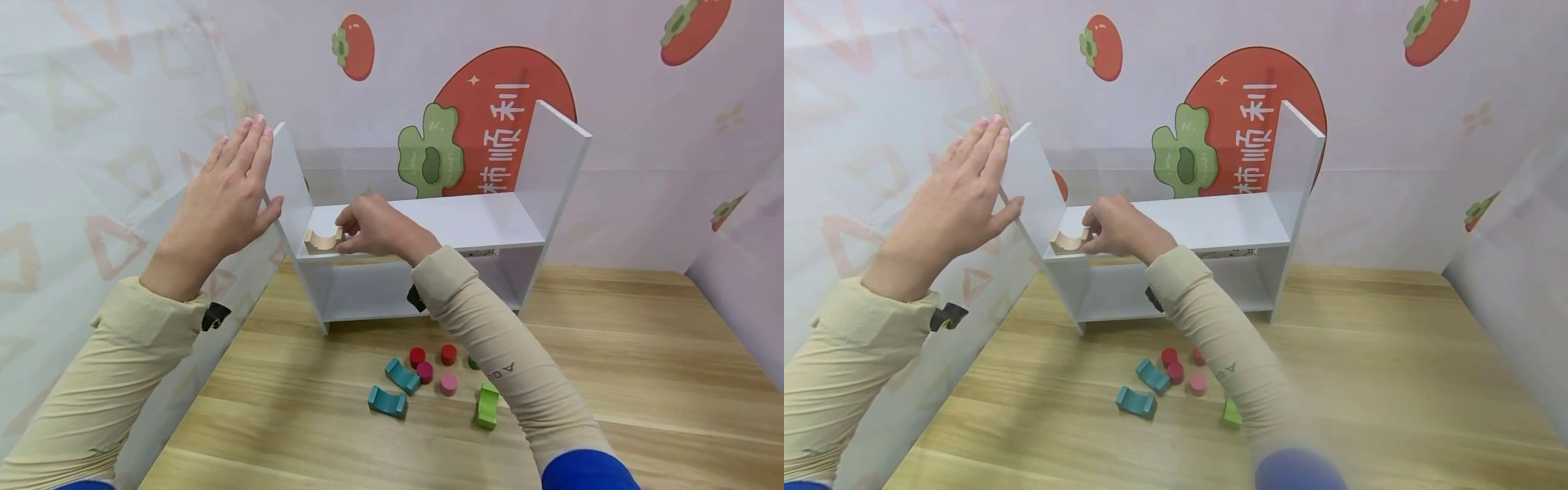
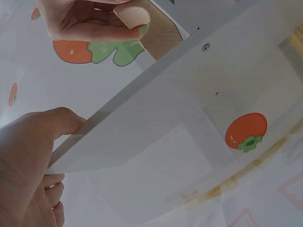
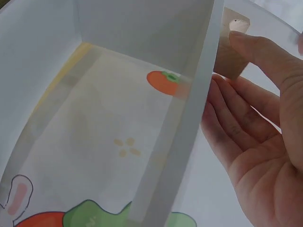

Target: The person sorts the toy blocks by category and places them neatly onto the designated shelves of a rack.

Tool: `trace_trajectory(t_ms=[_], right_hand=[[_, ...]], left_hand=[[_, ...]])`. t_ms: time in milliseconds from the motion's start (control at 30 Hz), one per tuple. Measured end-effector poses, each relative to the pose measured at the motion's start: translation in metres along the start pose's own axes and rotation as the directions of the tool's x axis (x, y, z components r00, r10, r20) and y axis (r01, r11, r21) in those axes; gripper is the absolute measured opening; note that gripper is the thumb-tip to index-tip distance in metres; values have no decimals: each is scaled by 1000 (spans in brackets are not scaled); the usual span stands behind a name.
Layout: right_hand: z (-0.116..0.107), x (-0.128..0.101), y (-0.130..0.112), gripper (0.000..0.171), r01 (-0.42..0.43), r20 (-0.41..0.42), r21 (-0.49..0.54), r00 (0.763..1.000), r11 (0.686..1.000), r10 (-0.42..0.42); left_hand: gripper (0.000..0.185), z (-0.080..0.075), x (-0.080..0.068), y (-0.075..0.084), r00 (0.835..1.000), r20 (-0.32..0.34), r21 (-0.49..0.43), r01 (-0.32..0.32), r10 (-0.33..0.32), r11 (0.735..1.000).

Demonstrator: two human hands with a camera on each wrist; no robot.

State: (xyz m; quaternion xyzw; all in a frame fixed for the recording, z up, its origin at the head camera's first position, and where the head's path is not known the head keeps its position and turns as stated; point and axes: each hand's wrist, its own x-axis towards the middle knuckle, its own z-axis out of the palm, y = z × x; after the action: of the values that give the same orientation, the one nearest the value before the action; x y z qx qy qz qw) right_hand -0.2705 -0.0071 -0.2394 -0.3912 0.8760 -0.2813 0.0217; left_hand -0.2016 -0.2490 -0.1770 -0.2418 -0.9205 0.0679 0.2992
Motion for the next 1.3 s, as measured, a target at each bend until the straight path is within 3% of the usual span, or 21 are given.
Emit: trace_trajectory(t_ms=[200,667,967,1300], right_hand=[[-14,-15,-2,45,-14,-27,-60,1000,998,12],[-28,-68,0,41,32,-57,-126,998,991,-40],[-12,-105,9,37,38,-33,-112,999,993,-42],[26,-140,25,33,70,65,-88,996,994,-65]], left_hand=[[88,-1,0,0,1000,6,-1,1,-1,1000],[87,-2,3,0,1000,18,-3,2,-2,1000],[87,-2,3,0,1000,28,-14,2,-2,1000],[88,-2,2,-1,999,35,-10,13,-13,1000]])
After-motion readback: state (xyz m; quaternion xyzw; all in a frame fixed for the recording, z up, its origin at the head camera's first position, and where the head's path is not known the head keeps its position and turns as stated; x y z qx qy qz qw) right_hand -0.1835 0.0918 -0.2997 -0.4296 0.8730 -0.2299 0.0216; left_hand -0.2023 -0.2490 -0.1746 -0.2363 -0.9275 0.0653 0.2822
